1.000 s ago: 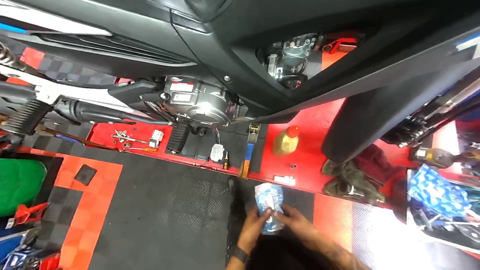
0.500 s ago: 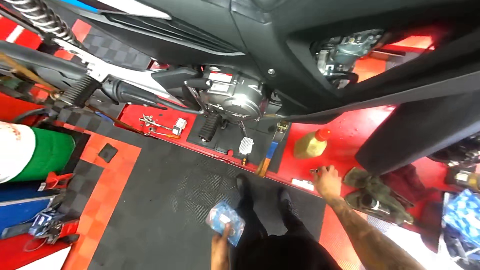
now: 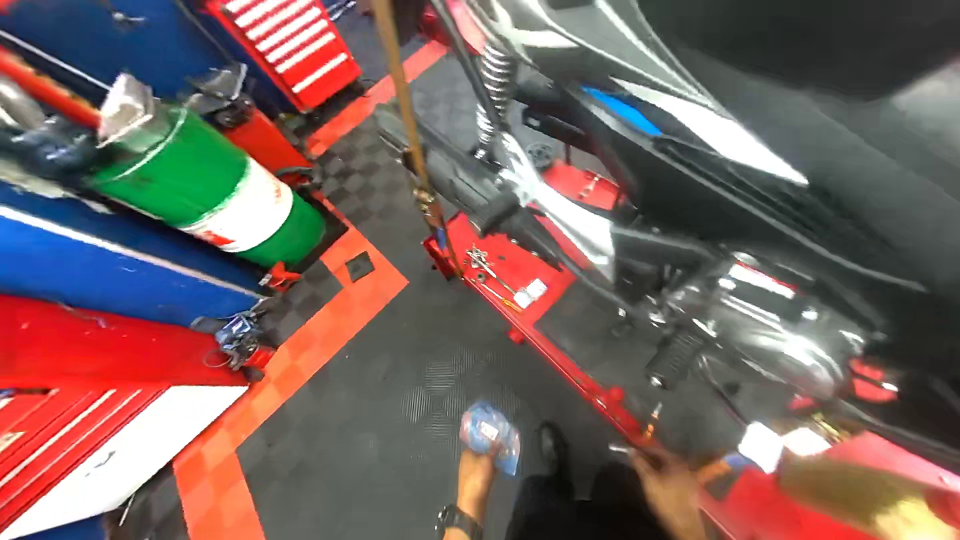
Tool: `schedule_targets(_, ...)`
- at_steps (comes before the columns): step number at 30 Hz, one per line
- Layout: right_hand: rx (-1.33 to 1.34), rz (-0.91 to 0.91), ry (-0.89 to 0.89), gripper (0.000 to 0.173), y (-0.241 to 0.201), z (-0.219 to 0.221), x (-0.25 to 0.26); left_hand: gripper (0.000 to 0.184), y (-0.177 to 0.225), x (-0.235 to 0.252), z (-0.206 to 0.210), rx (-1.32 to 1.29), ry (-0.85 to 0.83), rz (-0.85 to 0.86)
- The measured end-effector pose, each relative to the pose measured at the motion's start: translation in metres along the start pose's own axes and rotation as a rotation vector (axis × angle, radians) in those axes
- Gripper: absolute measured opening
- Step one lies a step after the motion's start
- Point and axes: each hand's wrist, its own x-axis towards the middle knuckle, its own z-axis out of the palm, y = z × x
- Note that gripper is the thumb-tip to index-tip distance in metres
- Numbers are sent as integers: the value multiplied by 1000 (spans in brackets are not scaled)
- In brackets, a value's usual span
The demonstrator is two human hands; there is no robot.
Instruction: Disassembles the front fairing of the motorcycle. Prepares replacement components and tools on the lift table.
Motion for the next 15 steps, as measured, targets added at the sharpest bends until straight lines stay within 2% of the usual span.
schedule_targets(4,208,56,-62,32,-127,70,72,40,66,41,1,98,47,70)
schedule_targets(9,512,237,18,31,-249,131,171,41,153,94,18,258,51,96)
schedule_targets(13,557,288,107,31,-292,176,248,46,228,157,43,426,-5,140)
schedule_targets(15,505,220,168,37,-311,196,265,47,271,195,58,519,-8,162)
